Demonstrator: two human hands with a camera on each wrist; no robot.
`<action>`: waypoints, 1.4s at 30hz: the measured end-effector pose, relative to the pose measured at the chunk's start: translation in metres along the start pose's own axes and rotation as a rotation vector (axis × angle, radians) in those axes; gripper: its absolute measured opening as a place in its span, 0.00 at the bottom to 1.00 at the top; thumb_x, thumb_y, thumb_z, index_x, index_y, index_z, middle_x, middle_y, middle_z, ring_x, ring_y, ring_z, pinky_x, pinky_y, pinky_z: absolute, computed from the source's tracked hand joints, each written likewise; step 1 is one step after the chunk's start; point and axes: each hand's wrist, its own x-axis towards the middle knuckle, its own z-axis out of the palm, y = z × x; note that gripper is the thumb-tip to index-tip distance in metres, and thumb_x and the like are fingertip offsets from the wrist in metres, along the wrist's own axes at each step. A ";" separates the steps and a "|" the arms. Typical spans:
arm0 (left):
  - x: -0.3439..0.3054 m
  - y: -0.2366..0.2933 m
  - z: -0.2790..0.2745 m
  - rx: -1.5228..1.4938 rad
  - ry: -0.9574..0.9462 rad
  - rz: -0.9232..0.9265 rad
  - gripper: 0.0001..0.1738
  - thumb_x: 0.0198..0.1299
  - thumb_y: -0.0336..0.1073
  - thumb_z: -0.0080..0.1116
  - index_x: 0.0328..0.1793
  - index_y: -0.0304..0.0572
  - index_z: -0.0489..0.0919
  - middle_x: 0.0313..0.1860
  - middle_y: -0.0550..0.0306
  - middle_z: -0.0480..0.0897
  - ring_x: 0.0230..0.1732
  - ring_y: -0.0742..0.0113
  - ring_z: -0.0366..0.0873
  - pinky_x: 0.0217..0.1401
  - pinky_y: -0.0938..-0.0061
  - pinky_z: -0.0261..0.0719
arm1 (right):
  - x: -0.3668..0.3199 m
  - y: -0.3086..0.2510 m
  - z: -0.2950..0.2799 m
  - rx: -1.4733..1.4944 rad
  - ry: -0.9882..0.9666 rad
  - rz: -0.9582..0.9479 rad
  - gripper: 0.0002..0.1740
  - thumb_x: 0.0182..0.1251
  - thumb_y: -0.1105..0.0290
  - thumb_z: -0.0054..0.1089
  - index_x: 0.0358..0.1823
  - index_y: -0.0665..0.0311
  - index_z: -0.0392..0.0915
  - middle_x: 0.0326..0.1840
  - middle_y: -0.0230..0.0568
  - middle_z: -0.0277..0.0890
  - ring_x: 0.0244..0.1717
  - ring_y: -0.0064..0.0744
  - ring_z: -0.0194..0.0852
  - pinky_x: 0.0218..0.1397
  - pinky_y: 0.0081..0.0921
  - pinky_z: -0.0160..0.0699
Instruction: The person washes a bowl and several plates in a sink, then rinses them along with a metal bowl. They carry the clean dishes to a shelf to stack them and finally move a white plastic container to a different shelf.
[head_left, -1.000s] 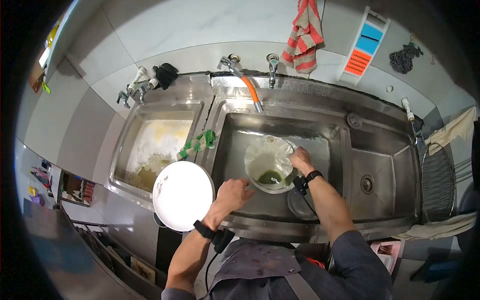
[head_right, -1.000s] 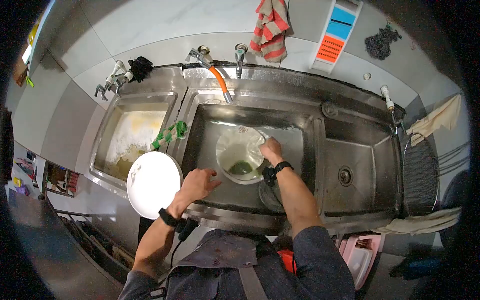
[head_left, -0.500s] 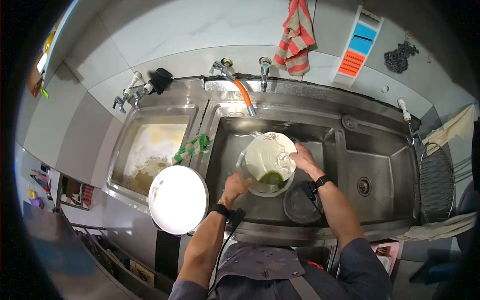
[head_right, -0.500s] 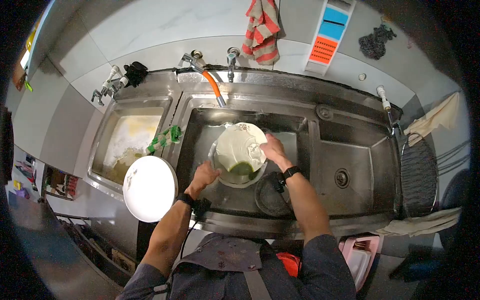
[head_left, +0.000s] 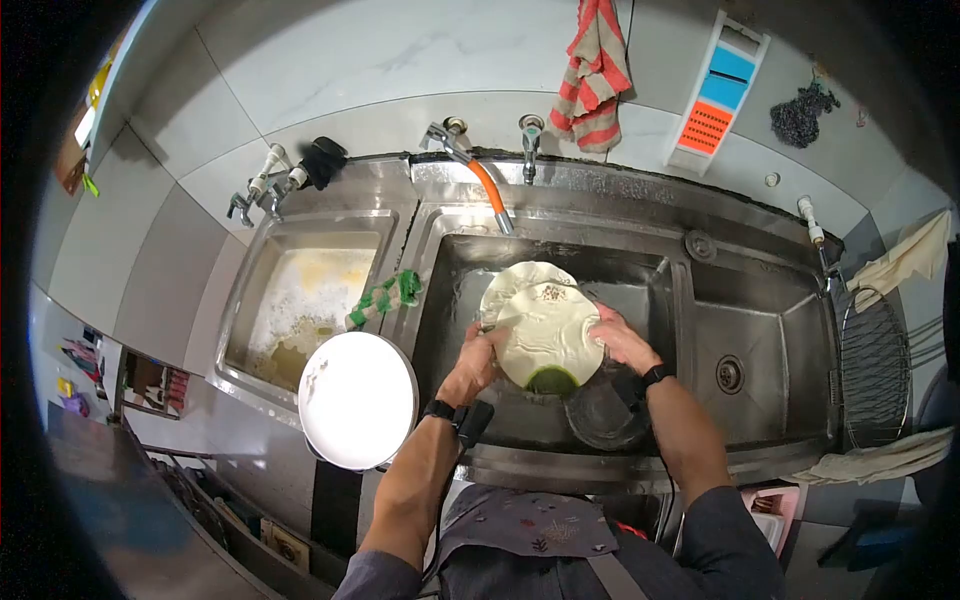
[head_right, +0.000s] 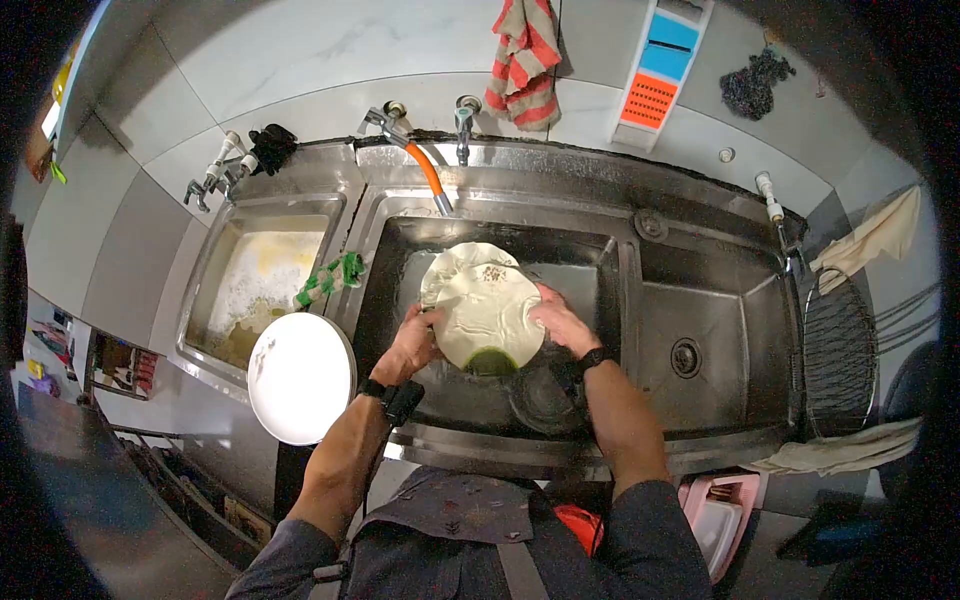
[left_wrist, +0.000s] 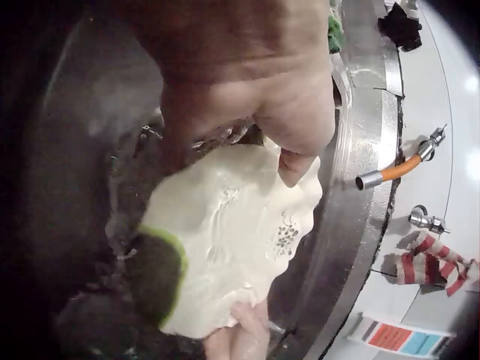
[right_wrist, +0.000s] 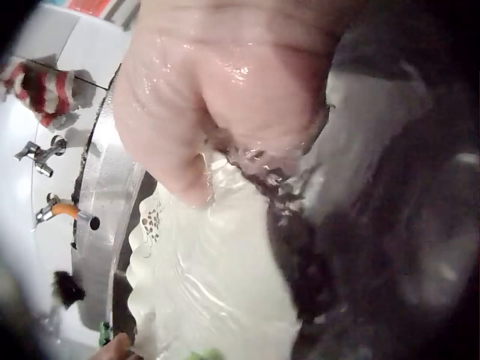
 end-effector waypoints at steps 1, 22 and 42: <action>-0.001 0.001 0.001 -0.081 -0.035 0.020 0.44 0.64 0.41 0.70 0.80 0.38 0.58 0.65 0.42 0.79 0.59 0.50 0.83 0.51 0.53 0.86 | 0.006 0.007 0.002 0.026 0.025 0.026 0.33 0.61 0.80 0.54 0.71 0.71 0.73 0.61 0.39 0.82 0.63 0.30 0.78 0.70 0.28 0.73; -0.020 -0.009 0.008 0.343 -0.123 0.109 0.32 0.67 0.39 0.70 0.72 0.30 0.75 0.57 0.43 0.87 0.51 0.56 0.88 0.51 0.65 0.87 | 0.019 0.021 0.041 -1.035 0.584 0.270 0.46 0.76 0.31 0.40 0.64 0.72 0.81 0.67 0.66 0.78 0.67 0.64 0.77 0.71 0.50 0.72; -0.075 0.072 0.019 1.071 0.544 1.103 0.11 0.70 0.32 0.60 0.57 0.43 0.79 0.47 0.42 0.85 0.46 0.36 0.83 0.47 0.49 0.81 | 0.057 0.062 0.052 -1.418 0.140 0.304 0.37 0.77 0.58 0.46 0.81 0.72 0.60 0.87 0.59 0.52 0.86 0.57 0.49 0.85 0.43 0.57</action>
